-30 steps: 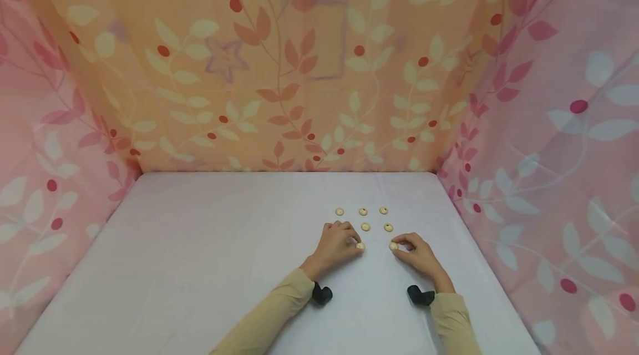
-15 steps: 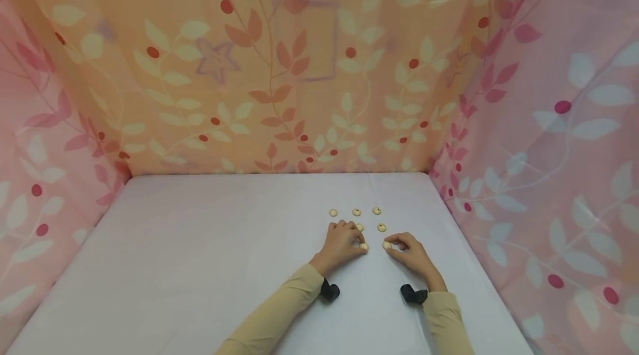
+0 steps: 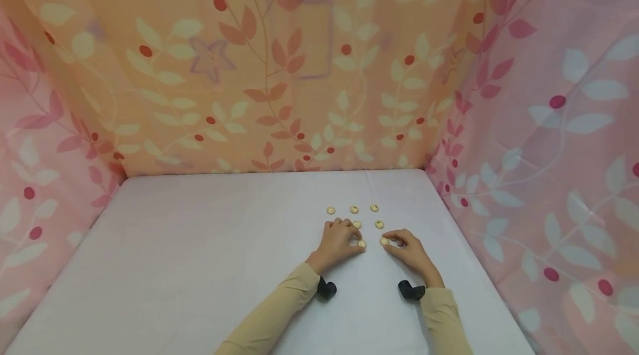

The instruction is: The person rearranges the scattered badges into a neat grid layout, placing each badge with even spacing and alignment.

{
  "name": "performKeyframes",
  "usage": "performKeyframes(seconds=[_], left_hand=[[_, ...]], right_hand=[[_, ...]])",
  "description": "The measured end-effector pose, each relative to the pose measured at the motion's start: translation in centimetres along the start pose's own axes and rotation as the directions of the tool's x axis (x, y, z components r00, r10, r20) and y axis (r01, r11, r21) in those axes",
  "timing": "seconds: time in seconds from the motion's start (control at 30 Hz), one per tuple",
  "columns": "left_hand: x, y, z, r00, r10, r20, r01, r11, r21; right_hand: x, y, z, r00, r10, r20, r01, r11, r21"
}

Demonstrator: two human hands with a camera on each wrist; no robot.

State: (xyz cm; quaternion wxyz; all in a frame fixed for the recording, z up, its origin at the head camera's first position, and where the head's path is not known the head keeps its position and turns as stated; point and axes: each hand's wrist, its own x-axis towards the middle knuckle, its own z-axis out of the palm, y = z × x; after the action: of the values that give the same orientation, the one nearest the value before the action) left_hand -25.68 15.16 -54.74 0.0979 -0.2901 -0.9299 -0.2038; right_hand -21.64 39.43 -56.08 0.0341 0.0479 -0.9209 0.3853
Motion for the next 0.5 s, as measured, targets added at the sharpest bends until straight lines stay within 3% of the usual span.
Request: performKeyframes(seconds=[0.27, 0.5], left_hand=[[-0.6, -2.0, -0.6, 0.998, -0.05, -0.031, 0.047, 0.997, -0.068], [-1.8, -4.0, -1.7, 0.99, -0.12, -0.071, 0.108, 0.982, -0.156]], right_hand=[[0.3, -0.5, -0.4, 1.0, 0.028, 0.015, -0.027, 0.999, -0.026], [0.3, -1.0, -0.7, 0.999, 0.016, -0.035, -0.018, 0.999, -0.043]])
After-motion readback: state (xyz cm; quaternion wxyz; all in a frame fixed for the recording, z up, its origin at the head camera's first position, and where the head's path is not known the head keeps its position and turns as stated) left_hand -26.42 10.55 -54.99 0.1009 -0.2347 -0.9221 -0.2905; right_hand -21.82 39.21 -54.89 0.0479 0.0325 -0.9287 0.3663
